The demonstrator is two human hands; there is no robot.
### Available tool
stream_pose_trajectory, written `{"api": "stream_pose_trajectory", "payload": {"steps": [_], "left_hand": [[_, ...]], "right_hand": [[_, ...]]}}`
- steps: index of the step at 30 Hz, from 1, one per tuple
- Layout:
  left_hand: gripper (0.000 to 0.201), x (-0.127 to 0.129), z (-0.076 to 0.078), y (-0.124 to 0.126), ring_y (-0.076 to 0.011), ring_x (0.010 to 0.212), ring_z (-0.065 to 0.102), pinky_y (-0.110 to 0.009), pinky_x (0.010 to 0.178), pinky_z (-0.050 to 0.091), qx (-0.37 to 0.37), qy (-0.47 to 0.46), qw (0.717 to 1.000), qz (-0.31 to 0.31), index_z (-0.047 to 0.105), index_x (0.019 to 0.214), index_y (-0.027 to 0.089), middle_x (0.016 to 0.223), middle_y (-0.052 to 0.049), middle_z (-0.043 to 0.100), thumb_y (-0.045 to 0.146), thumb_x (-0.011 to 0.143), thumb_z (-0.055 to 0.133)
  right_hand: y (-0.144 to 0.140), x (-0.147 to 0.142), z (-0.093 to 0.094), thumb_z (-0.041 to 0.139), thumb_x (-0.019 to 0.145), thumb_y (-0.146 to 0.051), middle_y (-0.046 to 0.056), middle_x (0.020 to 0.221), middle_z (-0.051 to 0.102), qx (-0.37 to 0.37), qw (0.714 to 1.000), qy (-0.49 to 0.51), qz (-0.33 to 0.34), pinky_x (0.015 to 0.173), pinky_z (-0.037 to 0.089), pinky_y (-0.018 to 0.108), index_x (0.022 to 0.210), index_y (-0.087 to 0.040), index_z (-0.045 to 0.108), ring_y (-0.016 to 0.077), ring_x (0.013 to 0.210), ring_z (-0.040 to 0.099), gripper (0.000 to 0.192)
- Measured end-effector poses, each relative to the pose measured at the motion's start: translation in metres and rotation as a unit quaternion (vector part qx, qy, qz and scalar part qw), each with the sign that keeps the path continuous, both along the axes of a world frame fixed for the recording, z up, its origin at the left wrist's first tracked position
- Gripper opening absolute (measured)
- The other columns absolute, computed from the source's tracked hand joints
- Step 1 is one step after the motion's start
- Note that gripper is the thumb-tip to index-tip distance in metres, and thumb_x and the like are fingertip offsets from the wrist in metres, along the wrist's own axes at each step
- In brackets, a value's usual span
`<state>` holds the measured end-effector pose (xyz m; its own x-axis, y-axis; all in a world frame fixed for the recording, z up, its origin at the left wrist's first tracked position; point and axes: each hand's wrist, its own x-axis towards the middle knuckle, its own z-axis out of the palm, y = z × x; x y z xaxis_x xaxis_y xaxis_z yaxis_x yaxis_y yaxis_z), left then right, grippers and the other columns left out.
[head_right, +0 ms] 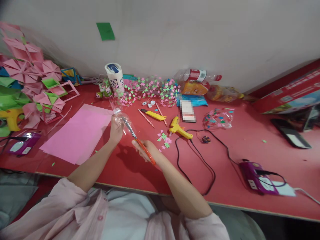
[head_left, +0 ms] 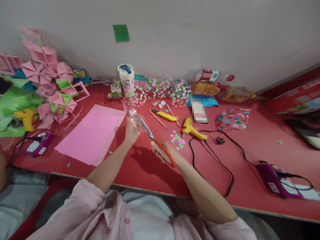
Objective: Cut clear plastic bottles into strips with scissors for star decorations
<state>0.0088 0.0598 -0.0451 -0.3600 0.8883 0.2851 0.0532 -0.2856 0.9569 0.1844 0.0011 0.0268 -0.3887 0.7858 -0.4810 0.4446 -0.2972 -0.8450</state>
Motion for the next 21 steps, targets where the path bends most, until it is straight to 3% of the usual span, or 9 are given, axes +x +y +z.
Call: {"api": "stream_pose_trajectory", "payload": {"steps": [11, 21], "left_hand": [[0.051, -0.004, -0.007, 0.005, -0.0219, 0.094, 0.062, -0.042, 0.091, 0.048, 0.018, 0.050, 0.998, -0.017, 0.043, 0.111, 0.022, 0.101, -0.006, 0.060, 0.057, 0.078, 0.059], [0.057, -0.010, -0.012, 0.006, -0.0256, 0.112, 0.057, -0.043, 0.100, 0.041, 0.005, 0.125, 0.992, 0.008, 0.040, 0.121, 0.023, 0.114, -0.009, 0.057, 0.059, 0.079, 0.056]], "right_hand": [[0.001, -0.001, 0.006, 0.053, 0.081, -0.062, -0.009, 0.034, 0.037, -0.015, 0.999, -0.047, -0.012, 0.028, 0.029, 0.019, 0.063, -0.021, 0.042, 0.0060, 0.024, 0.034, 0.046], [0.000, 0.009, 0.008, 0.046, 0.084, -0.064, -0.010, 0.038, 0.036, -0.009, 1.000, 0.013, 0.025, 0.033, 0.032, 0.019, 0.066, -0.020, 0.046, 0.0053, 0.028, 0.034, 0.048]]}}
